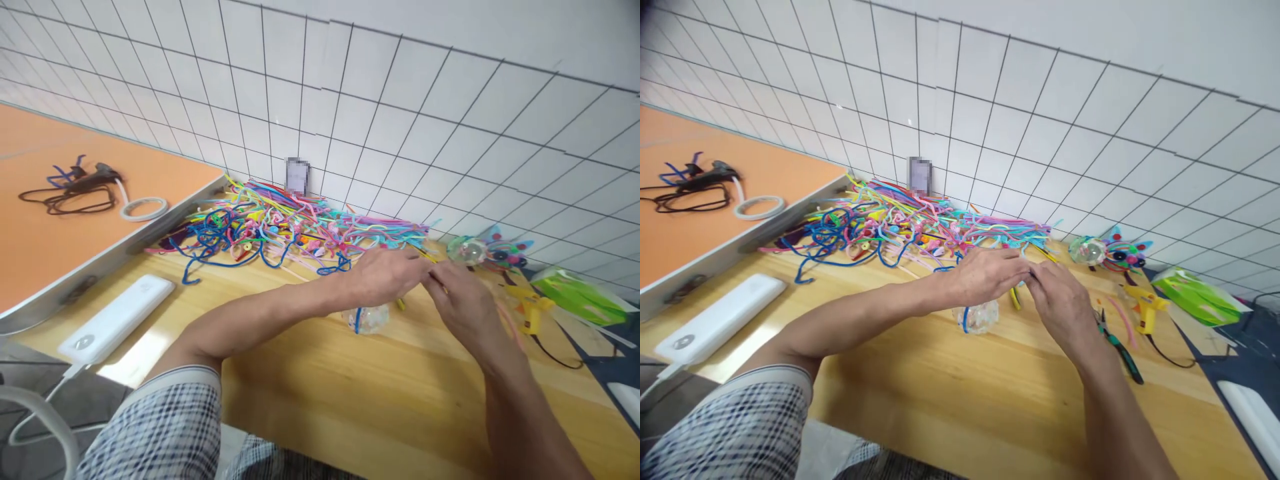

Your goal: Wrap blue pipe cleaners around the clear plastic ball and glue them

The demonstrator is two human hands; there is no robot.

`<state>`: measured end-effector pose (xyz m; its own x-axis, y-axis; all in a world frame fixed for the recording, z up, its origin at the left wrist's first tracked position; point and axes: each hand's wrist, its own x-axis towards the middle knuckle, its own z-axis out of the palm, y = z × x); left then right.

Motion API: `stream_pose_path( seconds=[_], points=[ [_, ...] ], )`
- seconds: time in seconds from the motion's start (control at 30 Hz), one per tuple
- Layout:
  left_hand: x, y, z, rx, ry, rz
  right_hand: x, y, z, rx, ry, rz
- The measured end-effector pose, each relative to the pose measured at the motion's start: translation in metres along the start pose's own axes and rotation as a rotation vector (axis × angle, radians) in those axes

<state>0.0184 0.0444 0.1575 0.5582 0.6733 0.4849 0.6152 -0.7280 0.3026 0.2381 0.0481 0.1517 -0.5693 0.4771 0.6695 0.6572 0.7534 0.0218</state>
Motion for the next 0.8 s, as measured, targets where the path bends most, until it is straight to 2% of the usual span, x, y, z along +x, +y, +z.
stream_pose_path(
  seconds=[0.17, 0.3, 0.37, 0.5, 0.57, 0.7, 0.8],
  points=[
    [-0.012, 0.009, 0.011, -0.42, 0.185, -0.031, -0.016, -0.012, -0.014, 0.113, 0.089, 0.136],
    [-0.022, 0.018, 0.015, -0.641, 0.196, -0.08, -0.028, -0.023, -0.027, 0.158, 0.079, 0.164],
    [-0.027, 0.021, 0.014, -0.601, 0.187, -0.033, -0.033, -0.029, -0.033, 0.177, 0.032, 0.183],
    [-0.036, 0.021, 0.015, -0.46, 0.23, 0.149, -0.04, -0.04, -0.041, 0.245, -0.038, 0.26],
    [-0.038, 0.021, 0.017, -0.448, 0.241, 0.187, -0.042, -0.046, -0.043, 0.295, -0.07, 0.302],
    [-0.042, 0.02, 0.021, -0.501, 0.208, 0.096, -0.047, -0.049, -0.041, 0.394, -0.134, 0.364],
    [-0.044, 0.018, 0.023, -0.555, 0.16, 0.023, -0.054, -0.039, -0.03, 0.399, -0.194, 0.341]
  ],
)
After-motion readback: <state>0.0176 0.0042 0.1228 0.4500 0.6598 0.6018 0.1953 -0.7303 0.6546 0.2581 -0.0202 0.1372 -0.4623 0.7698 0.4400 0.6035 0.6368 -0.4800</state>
